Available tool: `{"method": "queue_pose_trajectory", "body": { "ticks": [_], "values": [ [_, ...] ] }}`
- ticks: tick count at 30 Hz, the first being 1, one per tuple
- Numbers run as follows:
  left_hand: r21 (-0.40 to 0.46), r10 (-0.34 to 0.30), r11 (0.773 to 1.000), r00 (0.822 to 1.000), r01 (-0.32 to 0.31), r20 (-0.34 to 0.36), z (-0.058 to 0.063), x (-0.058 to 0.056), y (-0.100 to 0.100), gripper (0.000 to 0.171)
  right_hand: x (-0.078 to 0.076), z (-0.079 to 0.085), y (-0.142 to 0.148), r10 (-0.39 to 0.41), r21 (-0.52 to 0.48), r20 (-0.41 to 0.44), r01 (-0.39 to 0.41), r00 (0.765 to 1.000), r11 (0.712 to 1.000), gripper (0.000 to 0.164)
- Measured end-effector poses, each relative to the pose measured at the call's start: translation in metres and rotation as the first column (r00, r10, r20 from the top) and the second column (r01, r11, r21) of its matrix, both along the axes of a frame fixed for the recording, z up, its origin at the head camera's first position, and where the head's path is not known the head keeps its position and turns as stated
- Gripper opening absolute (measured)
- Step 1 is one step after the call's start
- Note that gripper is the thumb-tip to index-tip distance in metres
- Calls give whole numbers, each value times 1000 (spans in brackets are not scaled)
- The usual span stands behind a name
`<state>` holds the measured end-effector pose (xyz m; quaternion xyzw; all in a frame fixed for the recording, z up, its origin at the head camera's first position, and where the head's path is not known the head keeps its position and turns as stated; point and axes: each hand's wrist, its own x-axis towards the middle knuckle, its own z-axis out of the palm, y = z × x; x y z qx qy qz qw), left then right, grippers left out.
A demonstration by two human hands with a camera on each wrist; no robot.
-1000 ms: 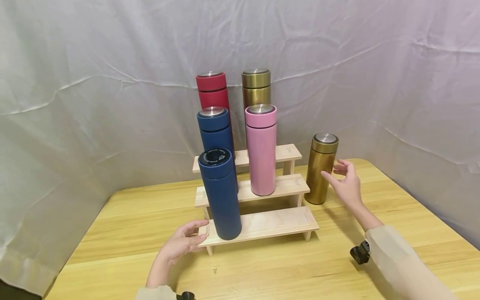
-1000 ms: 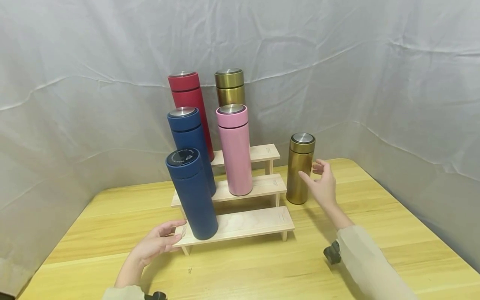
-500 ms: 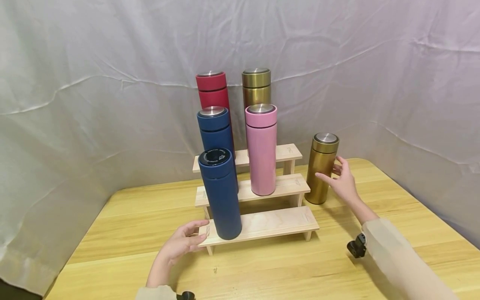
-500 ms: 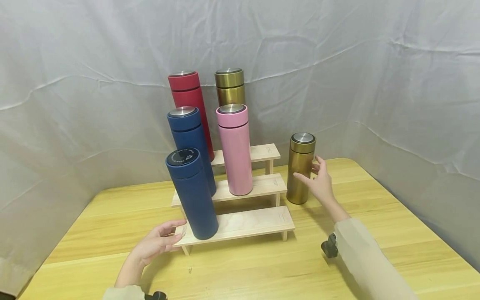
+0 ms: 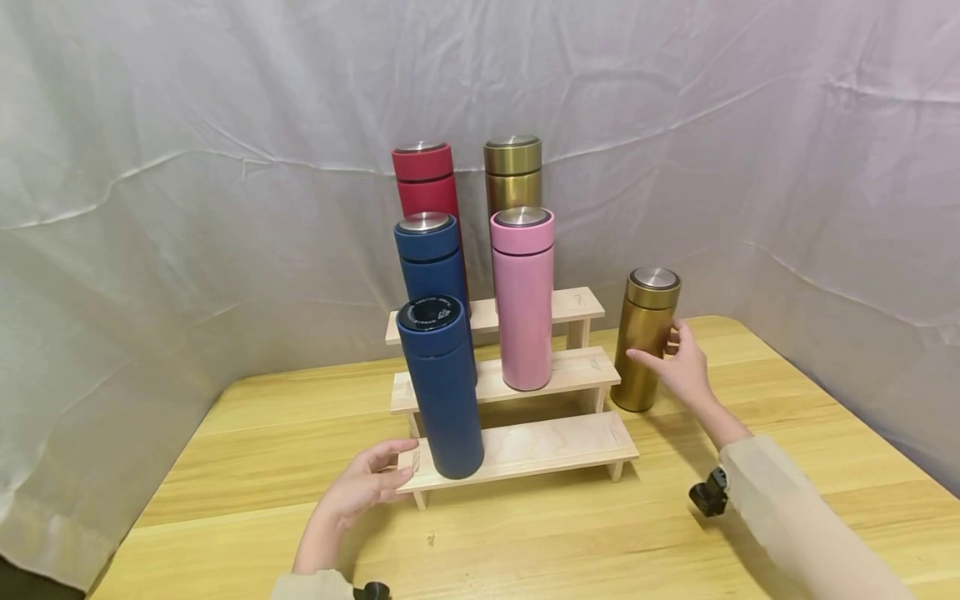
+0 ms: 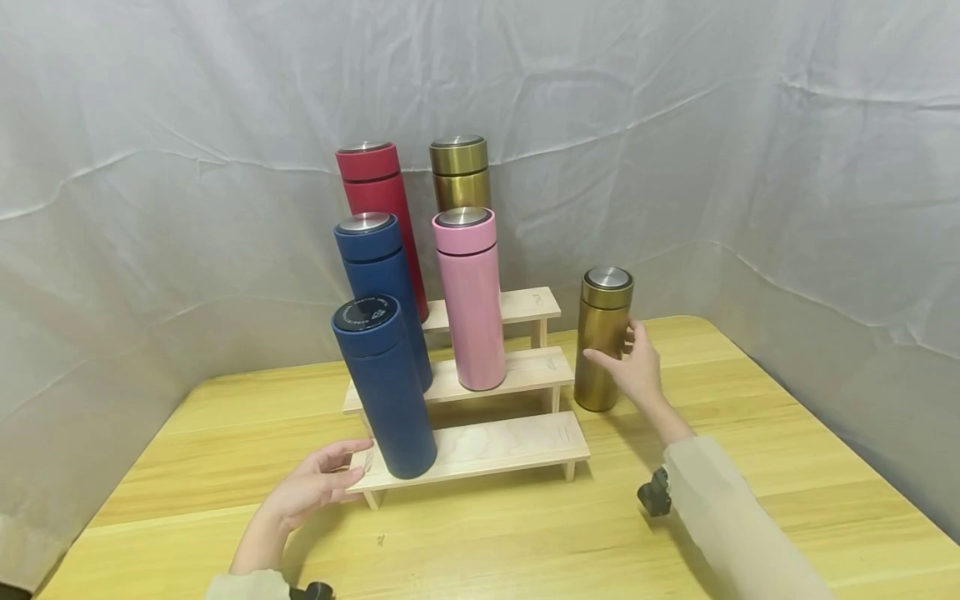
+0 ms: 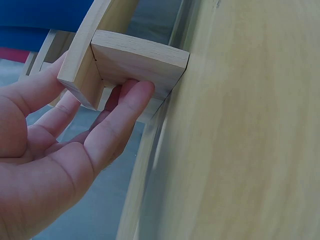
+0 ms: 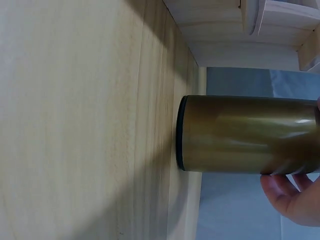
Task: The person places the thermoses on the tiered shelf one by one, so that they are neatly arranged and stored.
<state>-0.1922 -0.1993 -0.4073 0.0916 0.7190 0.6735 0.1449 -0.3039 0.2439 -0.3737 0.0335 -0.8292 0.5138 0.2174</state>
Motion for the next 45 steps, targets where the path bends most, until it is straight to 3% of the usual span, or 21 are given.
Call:
{"method": "queue_pose_trajectory", "body": {
  "ticks": [3, 5, 10, 20, 23, 29, 32, 35, 41, 45],
  "values": [
    [-1, 1, 1000, 1000, -1, 3, 0, 0, 0, 51, -13, -15, 9, -36, 0, -19, 36, 999, 999, 78],
    [1, 1, 1000, 1000, -1, 4, 1, -1, 0, 51, -13, -16, 9, -51, 1, -29, 51, 998, 999, 79],
    [2, -3, 1000, 1000, 3, 0, 2, 0, 1, 52, 9, 5, -4, -54, 1, -40, 54, 998, 999, 77],
    [4, -5, 1000, 1000, 5, -3, 3, 2, 1, 52, 23, 9, -8, -74, 23, -53, 76, 996, 997, 71],
    [4, -2, 1000, 1000, 2, -2, 3, 1, 1, 52, 11, -5, 1, -88, 25, -72, 90, 994, 996, 74],
    [7, -6, 1000, 1000, 6, -2, 3, 1, 1, 52, -49, -67, 46, -136, 41, -132, 143, 982, 989, 78],
    [7, -9, 1000, 1000, 9, -2, 3, 1, 0, 52, -59, -79, 58, -143, 57, -149, 153, 978, 987, 77],
    [7, -10, 1000, 1000, 10, -2, 3, 1, 0, 53, -41, -59, 50, -137, 37, -128, 142, 982, 989, 74],
    [9, -9, 1000, 1000, 9, -4, 3, 1, 0, 53, 36, 19, 8, -65, -17, -124, 63, 990, 998, 63],
    [11, -11, 1000, 1000, 11, -7, 4, 2, 0, 53, 59, 43, -4, -68, -2, -122, 68, 990, 998, 59]
  ]
}}
